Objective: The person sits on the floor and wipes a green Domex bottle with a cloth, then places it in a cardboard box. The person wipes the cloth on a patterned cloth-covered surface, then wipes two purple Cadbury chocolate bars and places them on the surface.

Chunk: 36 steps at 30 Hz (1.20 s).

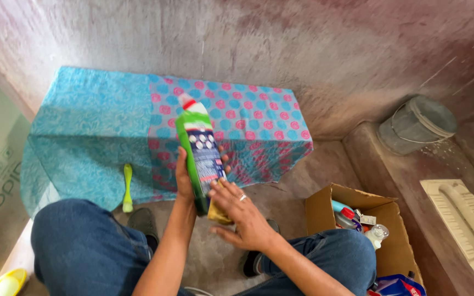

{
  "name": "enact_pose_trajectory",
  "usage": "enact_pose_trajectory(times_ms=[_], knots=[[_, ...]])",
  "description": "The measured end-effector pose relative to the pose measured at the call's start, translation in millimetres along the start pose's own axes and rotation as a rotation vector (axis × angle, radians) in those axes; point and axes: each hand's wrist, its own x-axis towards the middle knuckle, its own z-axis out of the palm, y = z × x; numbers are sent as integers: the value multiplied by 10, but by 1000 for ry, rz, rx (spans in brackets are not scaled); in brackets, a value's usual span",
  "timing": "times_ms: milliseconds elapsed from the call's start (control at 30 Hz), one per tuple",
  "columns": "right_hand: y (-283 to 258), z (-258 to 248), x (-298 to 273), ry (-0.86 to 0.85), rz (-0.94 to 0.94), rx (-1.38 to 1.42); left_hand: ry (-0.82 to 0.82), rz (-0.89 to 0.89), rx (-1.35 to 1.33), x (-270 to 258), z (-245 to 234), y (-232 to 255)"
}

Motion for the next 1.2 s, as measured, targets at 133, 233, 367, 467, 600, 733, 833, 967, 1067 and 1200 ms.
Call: enact_pose_trajectory(times_ms=[133, 233, 367, 467, 600, 733, 833, 967, 1067, 1200], knots=[[111, 13, -12, 66, 7, 5, -91, 3, -101, -1, -45, 34], [162, -63, -46, 106, 48, 39, -112, -24, -101, 18, -40, 42], [335, -100, -2, 328, 183, -83, 13, 14, -16, 9, -94, -33], [416, -197, 112, 466, 655, 786, 45, 7, 30, 3, -152, -91], [423, -265, 239, 393, 756, 1109, 99, -69, -6, -25, -231, -229], [347, -151, 366, 431, 643, 290, 114, -87, 34, -49, -307, -363], [251, -195, 320, 444, 311, -286, 48, -114, 27, -29, -317, -360], [218, -295, 228, 247, -147, -335, 29, -159, -32, -43, -243, -285], [191, -125, 248, -60, -33, -248, -64, -260, -152, -66, -135, -245], [194, -101, 262, -58, 84, -128, -61, -258, -178, -104, 8, -201]])
